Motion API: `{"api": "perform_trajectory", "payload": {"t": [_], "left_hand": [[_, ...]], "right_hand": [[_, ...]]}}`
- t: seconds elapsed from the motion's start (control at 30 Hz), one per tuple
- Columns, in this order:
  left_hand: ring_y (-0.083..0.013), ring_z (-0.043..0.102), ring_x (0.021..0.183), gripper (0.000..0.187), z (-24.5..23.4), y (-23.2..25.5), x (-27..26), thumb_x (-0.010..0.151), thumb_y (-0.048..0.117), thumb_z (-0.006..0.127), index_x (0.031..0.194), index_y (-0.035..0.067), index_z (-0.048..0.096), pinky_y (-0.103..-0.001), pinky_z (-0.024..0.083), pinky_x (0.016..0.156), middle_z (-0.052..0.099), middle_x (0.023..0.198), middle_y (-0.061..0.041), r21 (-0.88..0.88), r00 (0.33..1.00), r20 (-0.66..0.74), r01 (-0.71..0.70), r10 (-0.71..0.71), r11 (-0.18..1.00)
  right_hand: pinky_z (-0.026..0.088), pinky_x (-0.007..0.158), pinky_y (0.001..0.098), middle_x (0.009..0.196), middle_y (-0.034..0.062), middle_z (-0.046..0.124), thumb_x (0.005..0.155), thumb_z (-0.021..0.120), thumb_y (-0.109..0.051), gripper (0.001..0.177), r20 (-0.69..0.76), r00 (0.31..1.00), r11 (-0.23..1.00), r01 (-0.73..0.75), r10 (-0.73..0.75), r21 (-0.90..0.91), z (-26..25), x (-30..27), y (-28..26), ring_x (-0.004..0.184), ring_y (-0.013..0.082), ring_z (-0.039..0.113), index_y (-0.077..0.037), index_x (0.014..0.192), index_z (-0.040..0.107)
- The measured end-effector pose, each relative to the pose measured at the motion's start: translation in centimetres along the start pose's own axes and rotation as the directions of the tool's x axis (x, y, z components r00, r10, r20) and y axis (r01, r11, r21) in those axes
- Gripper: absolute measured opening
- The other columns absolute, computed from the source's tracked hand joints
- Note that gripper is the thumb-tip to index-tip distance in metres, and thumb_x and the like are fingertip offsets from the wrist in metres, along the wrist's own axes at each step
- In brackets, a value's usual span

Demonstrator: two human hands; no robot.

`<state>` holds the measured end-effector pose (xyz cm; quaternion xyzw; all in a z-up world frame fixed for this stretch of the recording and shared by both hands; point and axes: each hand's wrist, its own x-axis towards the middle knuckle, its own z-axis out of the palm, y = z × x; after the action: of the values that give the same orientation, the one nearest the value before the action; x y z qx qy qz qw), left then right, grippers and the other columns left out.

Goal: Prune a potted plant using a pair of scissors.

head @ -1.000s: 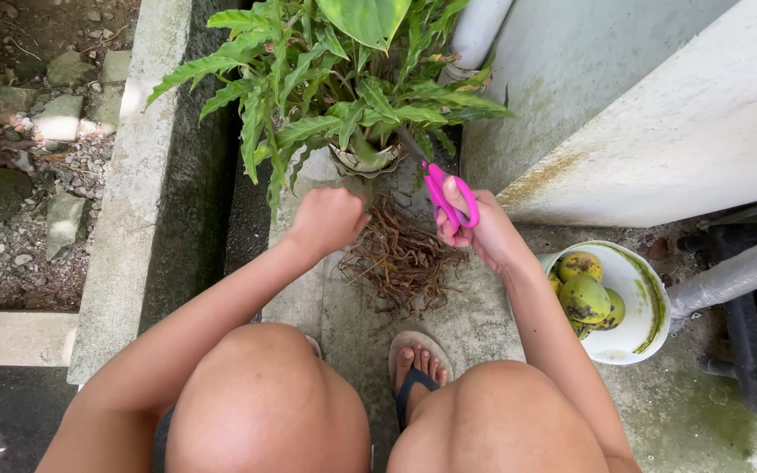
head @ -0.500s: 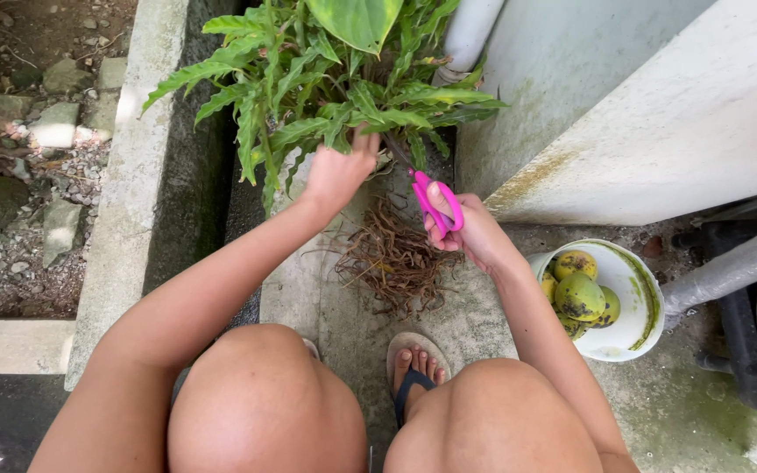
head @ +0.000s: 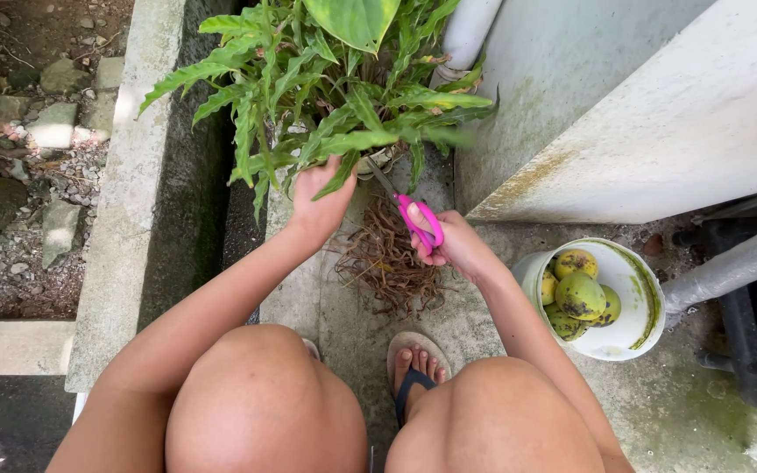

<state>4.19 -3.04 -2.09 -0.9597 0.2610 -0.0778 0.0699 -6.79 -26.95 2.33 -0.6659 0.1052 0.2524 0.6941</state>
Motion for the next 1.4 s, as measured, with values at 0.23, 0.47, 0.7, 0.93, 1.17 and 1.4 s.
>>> {"api": "perform_trajectory", "payload": {"t": [0.23,0.47,0.7,0.93,1.17,1.4], "left_hand": [[-0.0354,0.069,0.063,0.031,-1.2,1.1,-0.3,0.105,0.031,0.052,0.128,0.011,0.058,-0.046,0.056,0.056,0.069,0.075,-0.016,-0.519,0.917,-0.294,0.084,-0.27,0.851],[-0.0343,0.067,0.055,0.034,-2.5,1.0,-0.2,0.104,0.031,0.049,0.13,0.011,0.058,-0.046,0.056,0.05,0.065,0.063,-0.016,-0.618,0.953,-0.016,0.227,-0.301,0.752],[-0.0201,0.071,0.067,0.031,-2.8,1.6,-1.6,0.091,-0.002,0.061,0.122,0.001,0.064,-0.034,0.058,0.052,0.07,0.101,-0.011,-0.043,0.953,-0.279,-0.138,0.12,0.99],[-0.0227,0.072,0.074,0.014,-0.3,5.9,-8.6,0.098,0.015,0.065,0.109,0.007,0.067,-0.033,0.059,0.059,0.067,0.105,-0.011,-0.602,0.949,-0.271,-0.299,0.162,0.74],[-0.0171,0.073,0.067,0.04,-5.7,5.3,-6.7,0.1,0.025,0.059,0.138,0.014,0.054,-0.033,0.063,0.064,0.053,0.135,-0.009,-0.921,0.889,0.35,0.269,0.295,0.282],[-0.0257,0.074,0.083,0.019,-5.5,2.5,-1.7,0.107,0.019,0.059,0.122,0.011,0.068,-0.037,0.063,0.079,0.071,0.116,-0.011,-0.757,0.985,-0.117,-0.172,0.129,0.631]], "right_hand": [[0.032,0.038,0.0224,0.055,0.0036,0.058,0.09,0.06,-0.065,0.065,-0.021,1.0,0.999,0.002,-0.001,0.039,0.4,1.4,0.5,0.044,0.0114,0.052,-0.001,0.074,0.063],[0.031,0.039,0.0226,0.056,0.0031,0.057,0.092,0.061,-0.063,0.063,-0.006,1.0,0.995,0.01,-0.01,0.099,0.7,1.3,0.5,0.045,0.0112,0.051,-0.001,0.077,0.063],[0.027,0.038,0.0243,0.055,0.0032,0.055,0.09,0.068,-0.059,0.06,-0.046,0.999,0.993,0.001,0.004,0.114,0.4,0.0,0.0,0.043,0.0109,0.048,-0.001,0.074,0.063],[0.029,0.037,0.0241,0.051,0.002,0.056,0.087,0.065,-0.061,0.061,-0.016,0.992,0.988,-0.123,0.122,-0.098,-1.8,-5.1,0.7,0.04,0.01,0.047,-0.002,0.071,0.064],[0.035,0.042,0.0245,0.057,0.0049,0.061,0.086,0.069,-0.057,0.057,-0.221,0.959,0.966,-0.213,0.178,-0.148,-3.4,-9.0,1.2,0.046,0.0119,0.053,-0.002,0.073,0.068],[0.038,0.045,0.0252,0.058,0.0046,0.064,0.089,0.064,-0.051,0.049,-0.11,0.977,0.977,-0.194,0.183,-0.092,-2.1,-9.4,3.0,0.048,0.0119,0.056,-0.005,0.073,0.068]]}}
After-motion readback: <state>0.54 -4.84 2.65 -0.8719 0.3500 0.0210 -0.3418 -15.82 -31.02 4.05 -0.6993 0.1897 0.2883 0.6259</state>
